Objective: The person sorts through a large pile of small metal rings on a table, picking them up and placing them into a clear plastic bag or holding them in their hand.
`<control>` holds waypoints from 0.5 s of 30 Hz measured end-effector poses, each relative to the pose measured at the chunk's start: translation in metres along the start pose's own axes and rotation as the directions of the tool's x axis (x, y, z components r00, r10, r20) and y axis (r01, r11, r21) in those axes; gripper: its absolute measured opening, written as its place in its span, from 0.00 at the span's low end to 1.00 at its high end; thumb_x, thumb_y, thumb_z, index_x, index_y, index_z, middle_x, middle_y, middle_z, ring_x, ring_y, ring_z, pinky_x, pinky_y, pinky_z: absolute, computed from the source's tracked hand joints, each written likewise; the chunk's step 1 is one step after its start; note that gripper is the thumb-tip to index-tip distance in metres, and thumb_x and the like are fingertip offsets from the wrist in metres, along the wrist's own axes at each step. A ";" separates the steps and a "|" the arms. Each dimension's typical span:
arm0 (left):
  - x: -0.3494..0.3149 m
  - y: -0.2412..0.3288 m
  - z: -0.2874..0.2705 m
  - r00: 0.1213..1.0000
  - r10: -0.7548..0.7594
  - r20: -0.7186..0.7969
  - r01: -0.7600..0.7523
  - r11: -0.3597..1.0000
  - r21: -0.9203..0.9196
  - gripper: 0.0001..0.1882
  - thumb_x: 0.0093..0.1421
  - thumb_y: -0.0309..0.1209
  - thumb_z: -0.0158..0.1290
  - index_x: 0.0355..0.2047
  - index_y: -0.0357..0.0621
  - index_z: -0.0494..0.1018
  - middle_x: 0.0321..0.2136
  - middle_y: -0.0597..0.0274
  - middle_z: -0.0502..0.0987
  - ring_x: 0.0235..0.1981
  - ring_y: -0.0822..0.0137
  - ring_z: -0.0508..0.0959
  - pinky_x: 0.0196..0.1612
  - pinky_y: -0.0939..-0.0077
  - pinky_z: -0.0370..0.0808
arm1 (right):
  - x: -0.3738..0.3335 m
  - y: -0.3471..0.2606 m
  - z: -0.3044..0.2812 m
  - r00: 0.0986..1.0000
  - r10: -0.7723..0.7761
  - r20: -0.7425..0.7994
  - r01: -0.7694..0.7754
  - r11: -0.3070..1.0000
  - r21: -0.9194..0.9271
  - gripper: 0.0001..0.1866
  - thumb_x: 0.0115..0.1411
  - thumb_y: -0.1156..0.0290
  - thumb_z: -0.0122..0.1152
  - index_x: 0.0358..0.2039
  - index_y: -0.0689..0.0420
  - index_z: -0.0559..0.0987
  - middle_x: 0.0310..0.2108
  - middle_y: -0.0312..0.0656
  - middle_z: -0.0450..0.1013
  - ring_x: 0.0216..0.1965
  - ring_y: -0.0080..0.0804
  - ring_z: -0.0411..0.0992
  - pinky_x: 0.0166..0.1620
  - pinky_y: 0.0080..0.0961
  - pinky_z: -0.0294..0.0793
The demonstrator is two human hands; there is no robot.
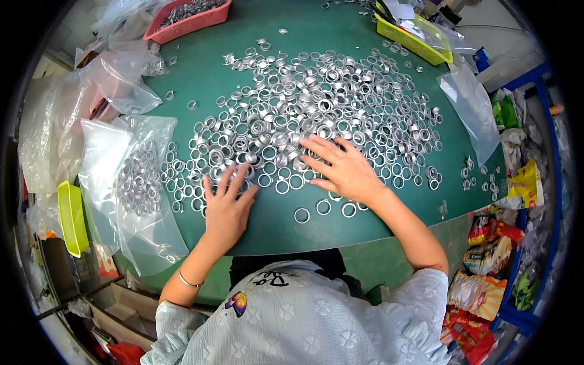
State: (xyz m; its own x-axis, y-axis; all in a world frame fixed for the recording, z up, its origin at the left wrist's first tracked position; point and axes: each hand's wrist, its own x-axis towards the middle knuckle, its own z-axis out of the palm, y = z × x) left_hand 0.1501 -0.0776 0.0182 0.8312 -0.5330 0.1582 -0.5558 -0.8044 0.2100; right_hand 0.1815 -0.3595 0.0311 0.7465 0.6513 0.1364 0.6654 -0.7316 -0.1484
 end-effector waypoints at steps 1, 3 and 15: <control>0.002 -0.006 0.001 0.999 -0.020 -0.040 0.021 0.999 0.040 0.18 0.49 0.25 0.55 0.42 0.54 0.74 0.58 0.60 0.61 0.60 0.52 0.58 0.55 0.34 0.53 | 0.001 0.002 0.001 1.000 -0.006 -0.031 0.006 1.000 -0.007 0.25 0.52 0.57 0.60 0.49 0.50 0.70 0.62 0.37 0.55 0.61 0.34 0.56 0.55 0.40 0.62; 0.007 -0.018 0.003 0.992 -0.055 -0.110 0.061 0.997 0.045 0.18 0.49 0.23 0.52 0.42 0.52 0.75 0.57 0.57 0.61 0.59 0.47 0.58 0.57 0.39 0.54 | 0.002 0.004 0.000 0.998 -0.026 -0.064 0.026 1.000 0.003 0.24 0.51 0.58 0.61 0.48 0.51 0.70 0.62 0.38 0.56 0.60 0.35 0.57 0.54 0.38 0.62; 0.050 -0.001 -0.008 0.973 -0.083 -0.213 0.077 0.996 -0.036 0.20 0.52 0.20 0.49 0.47 0.46 0.69 0.57 0.54 0.61 0.59 0.48 0.58 0.57 0.39 0.53 | -0.012 0.023 -0.013 0.947 0.241 -0.212 -0.218 0.967 0.129 0.19 0.45 0.60 0.67 0.38 0.53 0.78 0.58 0.42 0.60 0.61 0.45 0.55 0.58 0.41 0.55</control>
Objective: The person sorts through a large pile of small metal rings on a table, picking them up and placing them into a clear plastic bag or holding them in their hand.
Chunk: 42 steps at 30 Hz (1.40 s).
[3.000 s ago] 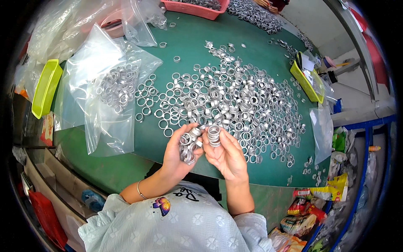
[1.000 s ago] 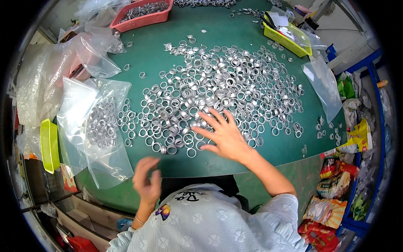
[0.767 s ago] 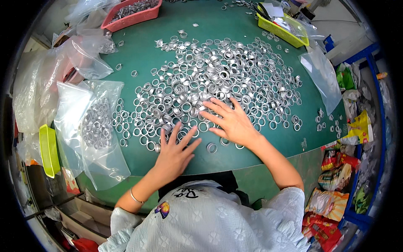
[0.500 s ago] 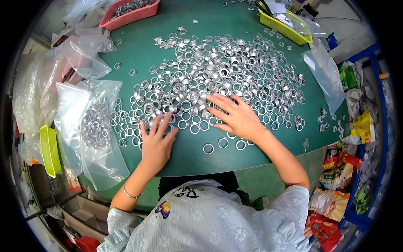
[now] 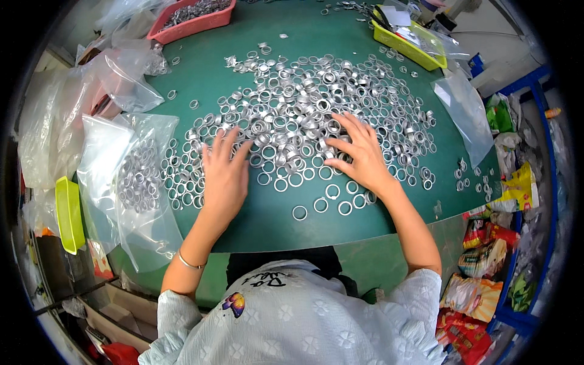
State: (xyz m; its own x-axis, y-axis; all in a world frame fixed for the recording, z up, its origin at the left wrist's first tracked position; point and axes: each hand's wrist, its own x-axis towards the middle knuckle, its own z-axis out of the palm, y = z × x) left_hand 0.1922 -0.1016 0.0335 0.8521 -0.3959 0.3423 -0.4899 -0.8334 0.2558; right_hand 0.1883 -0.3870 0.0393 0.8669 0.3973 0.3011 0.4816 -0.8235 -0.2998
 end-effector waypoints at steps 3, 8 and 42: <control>0.026 0.012 0.012 0.985 0.165 0.051 -0.164 0.986 -0.009 0.24 0.50 0.17 0.48 0.50 0.45 0.67 0.53 0.55 0.64 0.58 0.53 0.61 0.59 0.43 0.54 | -0.006 0.018 -0.002 0.994 0.077 -0.082 -0.081 0.996 -0.041 0.14 0.49 0.67 0.64 0.37 0.55 0.78 0.52 0.43 0.65 0.56 0.43 0.61 0.56 0.39 0.57; 0.034 0.004 0.033 0.982 0.187 0.035 -0.184 0.979 -0.088 0.16 0.49 0.18 0.51 0.40 0.42 0.73 0.40 0.59 0.71 0.50 0.58 0.69 0.60 0.42 0.53 | -0.025 0.020 -0.013 0.954 0.277 -0.116 -0.265 0.959 0.104 0.12 0.50 0.73 0.62 0.37 0.57 0.78 0.48 0.43 0.68 0.52 0.42 0.64 0.54 0.36 0.60; -0.048 0.034 -0.008 0.776 -0.124 0.618 0.313 -0.775 -0.549 0.22 0.59 0.24 0.48 0.53 0.27 0.62 0.41 0.57 0.73 0.47 0.61 0.73 0.57 0.61 0.67 | -0.039 -0.034 0.023 0.938 0.345 -0.037 -0.347 0.932 -0.100 0.36 0.52 0.56 0.62 0.57 0.58 0.62 0.60 0.59 0.49 0.62 0.56 0.48 0.59 0.51 0.50</control>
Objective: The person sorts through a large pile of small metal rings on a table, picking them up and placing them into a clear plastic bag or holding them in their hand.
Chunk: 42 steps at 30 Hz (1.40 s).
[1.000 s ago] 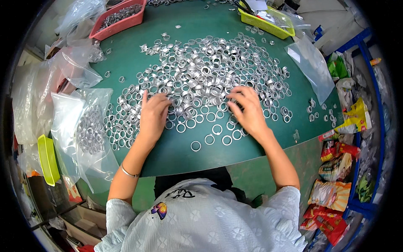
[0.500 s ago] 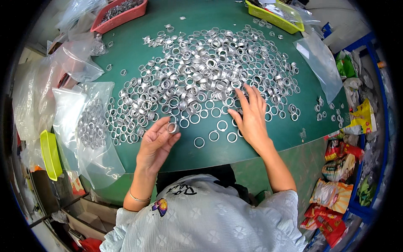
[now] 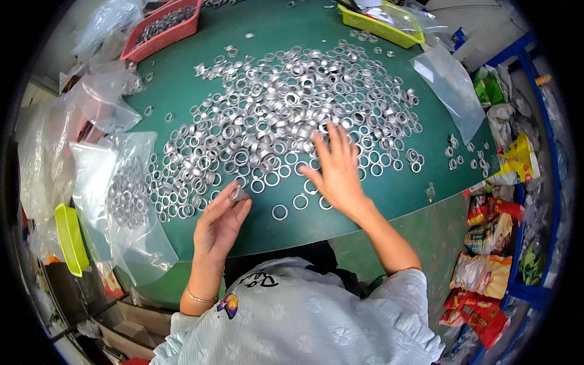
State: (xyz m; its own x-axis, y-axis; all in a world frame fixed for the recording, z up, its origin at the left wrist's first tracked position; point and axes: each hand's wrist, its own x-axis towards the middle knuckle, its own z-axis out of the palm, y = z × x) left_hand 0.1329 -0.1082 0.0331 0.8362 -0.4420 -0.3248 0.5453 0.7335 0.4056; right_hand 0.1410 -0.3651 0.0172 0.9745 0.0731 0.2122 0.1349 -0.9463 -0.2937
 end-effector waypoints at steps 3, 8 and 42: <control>0.001 -0.001 -0.008 0.999 0.040 -0.008 -0.040 0.999 -0.021 0.21 0.58 0.23 0.49 0.51 0.27 0.64 0.42 0.54 0.73 0.46 0.59 0.73 0.55 0.63 0.70 | -0.006 -0.018 -0.003 0.996 -0.082 0.032 0.076 0.985 0.153 0.37 0.49 0.55 0.65 0.57 0.57 0.63 0.60 0.57 0.50 0.62 0.55 0.47 0.58 0.55 0.49; -0.002 -0.003 -0.008 0.910 0.395 -0.124 -0.208 0.695 0.689 0.13 0.59 0.18 0.48 0.44 0.30 0.70 0.37 0.59 0.72 0.41 0.69 0.74 0.49 0.73 0.72 | -0.019 -0.039 -0.003 0.951 -0.278 0.135 0.231 0.930 0.287 0.28 0.49 0.60 0.65 0.49 0.57 0.70 0.56 0.48 0.59 0.61 0.48 0.51 0.57 0.47 0.54; 0.135 0.000 0.094 0.788 0.395 0.472 -0.372 -0.305 0.877 0.17 0.49 0.18 0.53 0.41 0.43 0.73 0.44 0.52 0.71 0.48 0.54 0.71 0.52 0.66 0.65 | 0.148 0.109 0.007 0.983 0.020 -0.184 0.010 0.987 0.162 0.04 0.45 0.72 0.64 0.23 0.55 0.79 0.32 0.37 0.66 0.41 0.36 0.62 0.43 0.34 0.57</control>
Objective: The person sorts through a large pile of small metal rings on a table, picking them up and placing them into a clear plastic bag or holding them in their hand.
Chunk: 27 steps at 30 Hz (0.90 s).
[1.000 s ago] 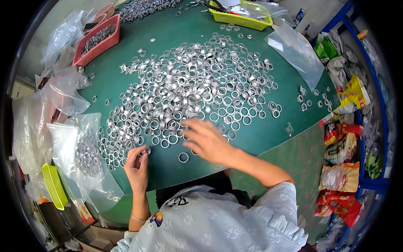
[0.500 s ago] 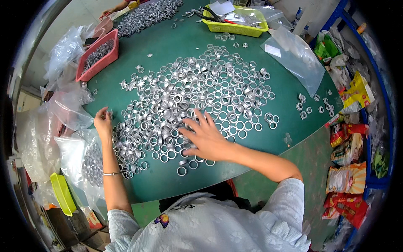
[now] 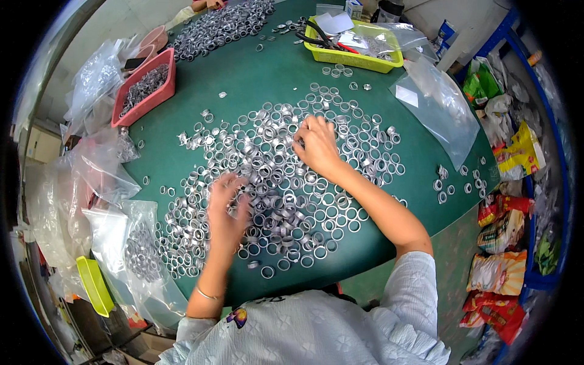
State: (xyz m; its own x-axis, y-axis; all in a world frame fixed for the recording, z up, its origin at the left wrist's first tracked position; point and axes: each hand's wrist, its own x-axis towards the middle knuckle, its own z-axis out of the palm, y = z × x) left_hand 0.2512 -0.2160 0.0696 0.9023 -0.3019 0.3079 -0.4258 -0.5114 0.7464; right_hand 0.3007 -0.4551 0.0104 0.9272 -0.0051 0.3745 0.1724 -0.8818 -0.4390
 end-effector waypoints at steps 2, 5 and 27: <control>-0.011 0.024 0.011 0.991 -0.053 0.126 0.077 0.979 -0.191 0.18 0.49 0.19 0.54 0.42 0.41 0.72 0.45 0.53 0.70 0.48 0.54 0.71 0.51 0.68 0.66 | 0.005 -0.007 -0.004 1.000 -0.025 0.018 0.024 0.999 0.024 0.04 0.44 0.72 0.64 0.22 0.54 0.78 0.32 0.36 0.66 0.40 0.36 0.62 0.43 0.34 0.57; -0.026 0.025 0.038 0.900 -0.269 0.344 0.437 0.567 -0.698 0.22 0.57 0.21 0.50 0.53 0.38 0.63 0.47 0.53 0.69 0.49 0.60 0.71 0.52 0.68 0.67 | 0.001 -0.007 -0.010 1.000 0.011 0.010 -0.013 0.991 0.136 0.04 0.44 0.72 0.64 0.22 0.54 0.78 0.34 0.36 0.67 0.42 0.36 0.62 0.45 0.33 0.56; -0.028 0.005 0.058 0.628 -0.179 0.758 0.717 -0.247 -0.652 0.16 0.64 0.27 0.44 0.51 0.36 0.67 0.29 0.58 0.74 0.18 0.77 0.64 0.19 0.86 0.60 | -0.007 0.005 -0.057 0.964 0.000 0.266 -0.015 0.998 0.055 0.08 0.47 0.74 0.64 0.30 0.59 0.77 0.35 0.41 0.70 0.40 0.40 0.67 0.43 0.35 0.64</control>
State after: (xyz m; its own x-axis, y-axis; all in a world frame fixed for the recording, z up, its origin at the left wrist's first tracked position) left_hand 0.2198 -0.2571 0.0303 0.5910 -0.7076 -0.3874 0.7962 0.4344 0.4212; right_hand 0.2761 -0.4868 0.0520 0.9822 0.1210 0.1434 0.1766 -0.8544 -0.4886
